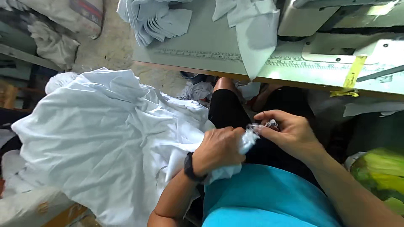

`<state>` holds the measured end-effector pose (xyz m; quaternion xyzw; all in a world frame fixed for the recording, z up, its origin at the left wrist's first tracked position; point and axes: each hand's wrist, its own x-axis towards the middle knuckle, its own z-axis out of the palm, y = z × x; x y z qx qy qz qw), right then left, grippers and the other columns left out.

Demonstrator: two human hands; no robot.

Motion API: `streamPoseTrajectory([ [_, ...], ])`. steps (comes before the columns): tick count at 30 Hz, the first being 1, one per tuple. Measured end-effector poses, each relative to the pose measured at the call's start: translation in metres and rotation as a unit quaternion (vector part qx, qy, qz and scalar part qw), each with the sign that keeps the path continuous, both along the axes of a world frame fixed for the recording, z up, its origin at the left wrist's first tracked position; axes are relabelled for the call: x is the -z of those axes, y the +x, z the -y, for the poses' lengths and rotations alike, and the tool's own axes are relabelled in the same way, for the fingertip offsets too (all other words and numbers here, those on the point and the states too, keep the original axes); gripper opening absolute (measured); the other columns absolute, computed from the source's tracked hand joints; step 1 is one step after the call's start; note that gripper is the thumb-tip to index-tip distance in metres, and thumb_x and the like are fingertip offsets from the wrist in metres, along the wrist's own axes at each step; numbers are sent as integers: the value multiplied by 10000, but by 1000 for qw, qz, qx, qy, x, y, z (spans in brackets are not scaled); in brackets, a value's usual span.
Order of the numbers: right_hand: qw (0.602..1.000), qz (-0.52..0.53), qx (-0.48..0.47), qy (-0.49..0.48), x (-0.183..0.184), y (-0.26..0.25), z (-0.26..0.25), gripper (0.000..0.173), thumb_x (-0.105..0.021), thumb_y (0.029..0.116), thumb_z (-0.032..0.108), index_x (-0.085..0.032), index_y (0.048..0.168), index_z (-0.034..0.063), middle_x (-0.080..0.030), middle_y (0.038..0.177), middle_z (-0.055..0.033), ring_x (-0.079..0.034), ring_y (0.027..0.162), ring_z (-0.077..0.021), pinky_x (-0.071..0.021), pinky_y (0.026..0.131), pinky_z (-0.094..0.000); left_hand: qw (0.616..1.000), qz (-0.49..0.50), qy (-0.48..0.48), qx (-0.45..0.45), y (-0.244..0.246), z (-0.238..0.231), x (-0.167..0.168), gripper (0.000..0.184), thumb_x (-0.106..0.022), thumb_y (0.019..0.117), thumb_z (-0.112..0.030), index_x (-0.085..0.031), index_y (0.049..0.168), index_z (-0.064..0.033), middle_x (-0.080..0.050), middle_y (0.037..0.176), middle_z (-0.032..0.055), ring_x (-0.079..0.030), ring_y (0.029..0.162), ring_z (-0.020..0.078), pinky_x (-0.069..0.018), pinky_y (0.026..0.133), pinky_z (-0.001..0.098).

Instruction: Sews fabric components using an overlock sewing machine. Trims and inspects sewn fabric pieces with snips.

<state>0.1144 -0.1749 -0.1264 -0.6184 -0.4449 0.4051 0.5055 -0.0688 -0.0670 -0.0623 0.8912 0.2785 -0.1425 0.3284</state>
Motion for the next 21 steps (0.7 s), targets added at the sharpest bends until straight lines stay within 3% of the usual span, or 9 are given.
streamPoseTrajectory([
  [2, 990, 112, -33, -83, 17, 1, 0, 182, -648, 993, 168, -715, 904, 24, -600, 697, -21, -535, 615, -68, -456, 586, -278, 991, -78, -80, -77, 3, 2, 53, 478, -761, 860, -331, -685, 1231, -38, -715, 1108, 202, -676, 1068, 396, -504, 893, 653],
  [5, 985, 10, -55, -165, 26, 6, 7, 240, -579, 1050, 212, -713, 899, 81, -560, 659, 49, -463, 535, -5, -399, 509, -191, 984, -37, -81, -157, -4, 16, 84, 475, -781, 830, -331, -704, 1185, -25, -728, 1029, 194, -697, 995, 373, -530, 864, 635],
  [8, 978, -89, -68, -178, 22, 3, 13, 191, -624, 1029, 260, -712, 1087, 101, -608, 694, 38, -476, 497, -22, -408, 453, -186, 987, 2, -30, -155, -9, 23, 85, 437, -805, 780, -323, -706, 1083, -25, -721, 919, 150, -705, 862, 332, -555, 752, 602],
  [10, 972, -87, -95, -195, 17, -1, 8, 350, -721, 968, 293, -657, 1248, 95, -606, 776, -7, -509, 547, -60, -448, 491, -222, 991, 7, -4, -136, -8, 23, 84, 409, -809, 768, -322, -709, 1032, -27, -719, 908, 136, -705, 854, 317, -556, 744, 585],
  [12, 968, -69, -113, -212, 13, -9, 2, 582, -804, 893, 339, -586, 1380, 108, -667, 923, -59, -584, 678, -102, -511, 609, -286, 994, 26, 17, -109, -8, 23, 86, 362, -816, 752, -310, -708, 947, -25, -714, 872, 128, -700, 836, 311, -549, 750, 576],
  [14, 968, -59, -132, -207, 13, -16, -4, 661, -839, 858, 330, -562, 1418, 118, -706, 1037, -82, -663, 825, -128, -565, 737, -331, 995, 61, 24, -81, -8, 21, 94, 333, -816, 745, -294, -711, 898, -18, -708, 899, 134, -688, 890, 311, -532, 819, 563],
  [15, 972, -47, -137, -187, 15, -21, -6, 600, -825, 874, 307, -588, 1385, 100, -713, 1040, -85, -680, 861, -133, -574, 778, -337, 994, 84, 17, -74, -8, 20, 97, 324, -817, 740, -275, -718, 898, -10, -703, 955, 143, -677, 943, 307, -536, 845, 538],
  [18, 993, 50, -93, -44, 31, -42, -6, 272, -741, 939, 212, -717, 1146, 38, -712, 880, -64, -666, 754, -111, -562, 704, -280, 987, 133, -37, -78, -7, 14, 95, 282, -855, 726, -204, -735, 893, -11, -668, 1118, 145, -661, 1043, 238, -575, 874, 415],
  [21, 987, 128, -89, 48, 43, -44, -7, 135, -681, 959, 119, -724, 1029, 11, -706, 856, -98, -686, 749, -172, -581, 703, -322, 982, 144, -90, -81, -5, 9, 93, 270, -861, 723, -157, -751, 922, -11, -674, 1166, 136, -660, 1069, 203, -567, 905, 379],
])
